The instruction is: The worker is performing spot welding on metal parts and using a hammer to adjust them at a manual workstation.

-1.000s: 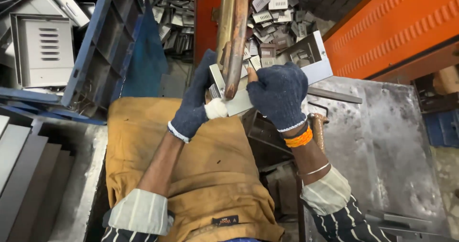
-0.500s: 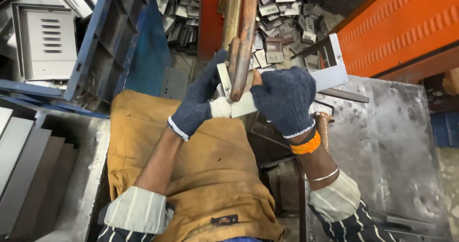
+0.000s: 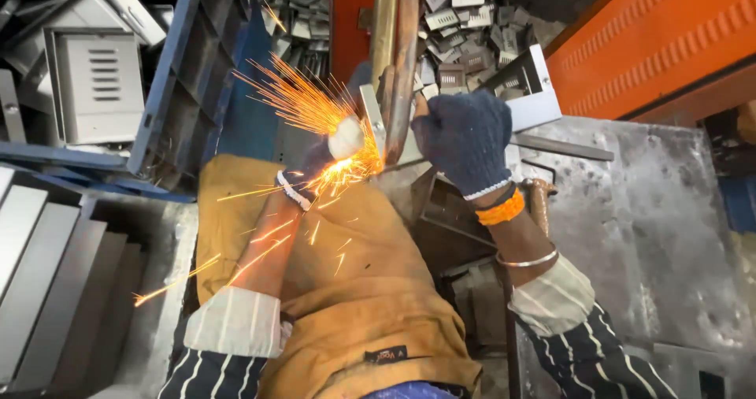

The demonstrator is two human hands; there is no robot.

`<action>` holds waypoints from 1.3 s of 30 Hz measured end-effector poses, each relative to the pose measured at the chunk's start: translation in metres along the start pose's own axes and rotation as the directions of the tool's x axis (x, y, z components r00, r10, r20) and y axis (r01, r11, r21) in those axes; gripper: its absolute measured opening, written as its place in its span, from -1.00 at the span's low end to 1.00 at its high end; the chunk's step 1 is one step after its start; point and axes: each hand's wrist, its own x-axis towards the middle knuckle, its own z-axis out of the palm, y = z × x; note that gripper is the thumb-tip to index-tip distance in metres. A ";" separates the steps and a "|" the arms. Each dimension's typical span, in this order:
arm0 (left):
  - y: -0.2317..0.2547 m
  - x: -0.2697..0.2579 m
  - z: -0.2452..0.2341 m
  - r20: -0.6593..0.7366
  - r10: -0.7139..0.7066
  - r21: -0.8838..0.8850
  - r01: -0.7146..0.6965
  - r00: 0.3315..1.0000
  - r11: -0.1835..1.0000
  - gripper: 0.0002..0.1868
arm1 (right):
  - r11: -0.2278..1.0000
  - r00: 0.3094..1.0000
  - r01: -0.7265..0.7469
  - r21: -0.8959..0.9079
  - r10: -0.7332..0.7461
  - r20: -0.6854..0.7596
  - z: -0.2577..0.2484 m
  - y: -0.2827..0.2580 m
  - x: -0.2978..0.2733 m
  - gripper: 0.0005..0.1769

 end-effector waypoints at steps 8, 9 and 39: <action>-0.002 -0.047 0.017 -0.186 0.212 0.371 -0.131 0.960 0.919 -0.43 | 0.995 0.996 -0.008 0.099 0.000 0.087 -0.031 -0.027 -0.017 -0.60; 0.015 -0.067 0.021 -0.356 0.091 0.264 0.007 0.930 0.965 -0.51 | 0.993 0.994 -0.026 0.112 0.013 0.109 -0.031 -0.033 -0.026 -0.57; 0.127 0.060 -0.022 0.073 -0.264 0.969 -0.006 0.962 0.247 -0.62 | 0.022 0.851 -0.415 0.909 0.362 0.380 0.035 -0.042 -0.061 0.17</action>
